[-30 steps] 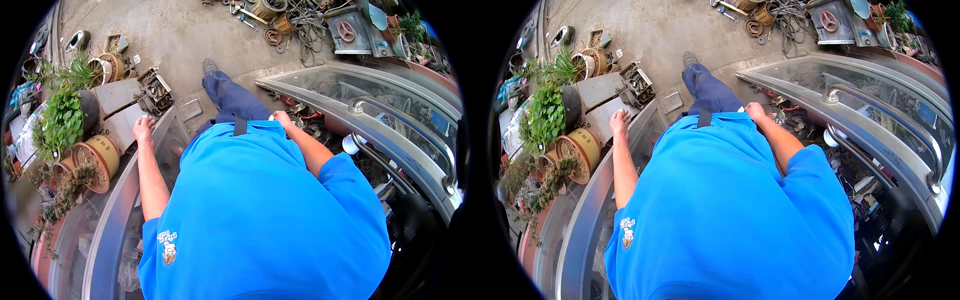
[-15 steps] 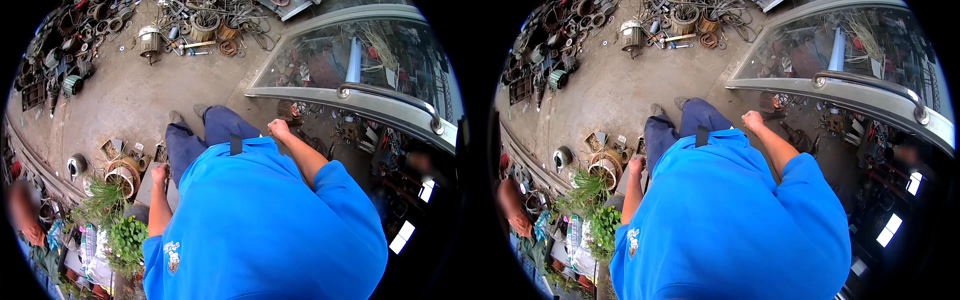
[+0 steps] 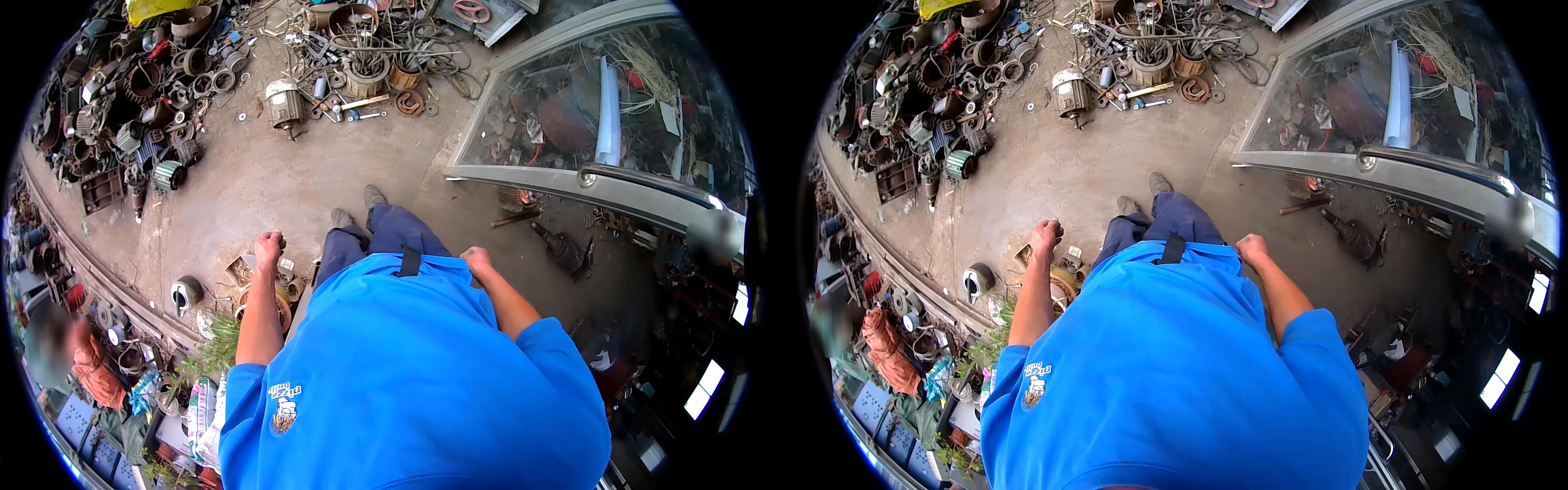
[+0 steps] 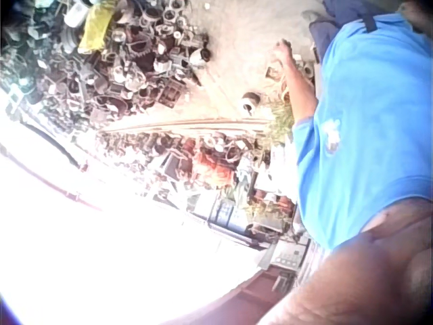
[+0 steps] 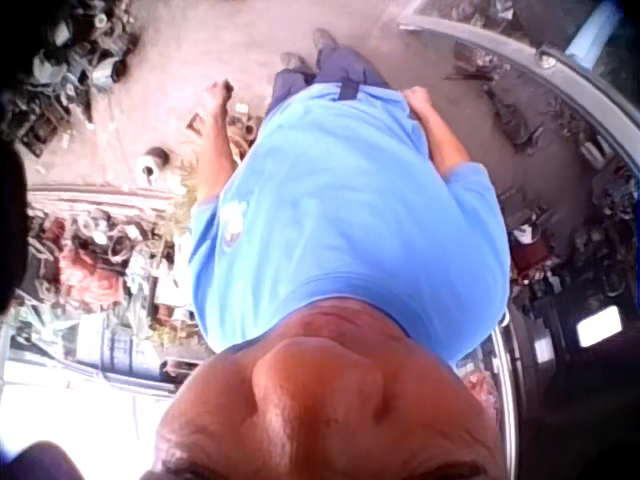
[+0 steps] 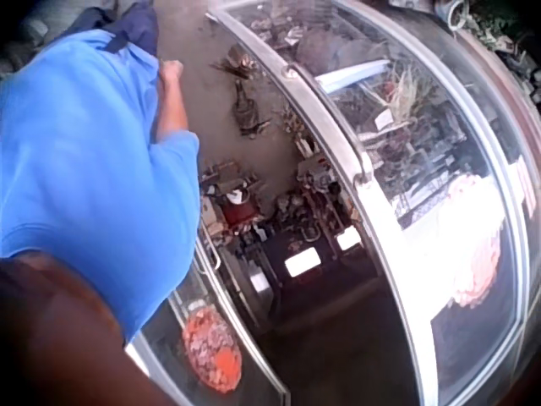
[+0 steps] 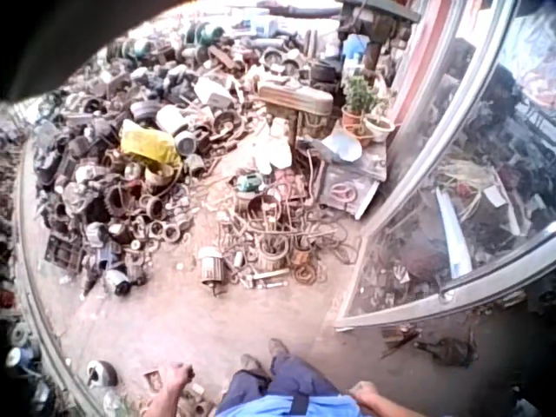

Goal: The person picks up a small white cylindrical object and a metal electrical component, then squats to connect wires to the component. After testing, the person stands, walks to a red cart, places the component on a table, and uses pliers to strip wire ends.

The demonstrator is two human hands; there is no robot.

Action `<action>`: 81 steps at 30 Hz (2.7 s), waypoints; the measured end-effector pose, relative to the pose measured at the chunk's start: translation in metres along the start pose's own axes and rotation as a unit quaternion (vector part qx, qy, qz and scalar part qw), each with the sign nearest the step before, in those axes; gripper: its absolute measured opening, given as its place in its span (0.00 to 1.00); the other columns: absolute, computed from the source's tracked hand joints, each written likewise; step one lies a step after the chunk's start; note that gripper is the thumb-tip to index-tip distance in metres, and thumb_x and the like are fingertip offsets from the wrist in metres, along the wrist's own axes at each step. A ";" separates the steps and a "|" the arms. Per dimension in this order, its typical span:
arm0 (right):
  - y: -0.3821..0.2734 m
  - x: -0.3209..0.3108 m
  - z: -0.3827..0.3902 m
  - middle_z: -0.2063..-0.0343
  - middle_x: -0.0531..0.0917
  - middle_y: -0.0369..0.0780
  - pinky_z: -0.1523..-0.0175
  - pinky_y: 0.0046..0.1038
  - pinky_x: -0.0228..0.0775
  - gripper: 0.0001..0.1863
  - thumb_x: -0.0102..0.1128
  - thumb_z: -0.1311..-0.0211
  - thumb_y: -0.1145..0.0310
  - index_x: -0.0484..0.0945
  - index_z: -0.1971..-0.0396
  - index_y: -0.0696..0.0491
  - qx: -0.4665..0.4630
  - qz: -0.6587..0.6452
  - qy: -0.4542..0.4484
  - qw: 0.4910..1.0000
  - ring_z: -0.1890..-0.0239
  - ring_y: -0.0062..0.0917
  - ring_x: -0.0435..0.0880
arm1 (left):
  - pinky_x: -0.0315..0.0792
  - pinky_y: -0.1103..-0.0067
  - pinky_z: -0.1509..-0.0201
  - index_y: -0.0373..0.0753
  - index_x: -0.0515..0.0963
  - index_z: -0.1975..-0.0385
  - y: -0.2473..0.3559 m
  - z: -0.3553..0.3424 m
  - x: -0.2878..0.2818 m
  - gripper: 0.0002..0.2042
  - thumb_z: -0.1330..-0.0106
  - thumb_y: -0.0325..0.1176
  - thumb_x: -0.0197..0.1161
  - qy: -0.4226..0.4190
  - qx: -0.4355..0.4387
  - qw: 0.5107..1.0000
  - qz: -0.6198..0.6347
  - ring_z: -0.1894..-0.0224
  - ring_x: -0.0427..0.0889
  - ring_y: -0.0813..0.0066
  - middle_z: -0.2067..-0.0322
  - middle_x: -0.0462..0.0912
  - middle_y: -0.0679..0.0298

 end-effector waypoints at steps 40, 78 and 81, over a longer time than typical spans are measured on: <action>-0.833 0.434 0.425 0.68 0.83 0.41 0.63 0.22 0.73 0.09 0.55 0.38 0.68 0.76 0.64 0.59 -0.404 0.019 -0.611 0.680 0.69 0.21 0.80 | 0.69 0.77 0.68 0.31 0.78 0.75 -0.186 -0.081 -0.371 0.11 0.44 0.34 0.58 0.326 -0.151 0.869 0.340 0.74 0.76 0.74 0.78 0.80 0.61; -1.417 1.182 0.439 0.71 0.82 0.45 0.65 0.26 0.72 0.14 0.55 0.49 0.72 0.76 0.61 0.62 -0.488 0.446 -0.227 0.715 0.71 0.27 0.81 | 0.66 0.75 0.79 0.35 0.78 0.78 -0.344 -0.321 -1.054 0.06 0.45 0.30 0.57 0.320 -0.309 0.710 0.546 0.80 0.75 0.72 0.83 0.76 0.61; -1.500 1.257 0.543 0.64 0.82 0.47 0.56 0.27 0.71 0.18 0.54 0.48 0.73 0.73 0.55 0.62 -0.602 0.417 -0.262 0.629 0.61 0.30 0.81 | 0.69 0.75 0.77 0.34 0.79 0.75 -0.333 -0.360 -1.089 0.07 0.44 0.31 0.56 0.288 -0.304 0.786 0.454 0.78 0.76 0.71 0.81 0.78 0.61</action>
Point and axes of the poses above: each hand's wrist, its own z-axis away from the middle knuckle, its own x-axis out of the palm, y = z × x, the point moved 9 cm from there along -z, towards the middle knuckle
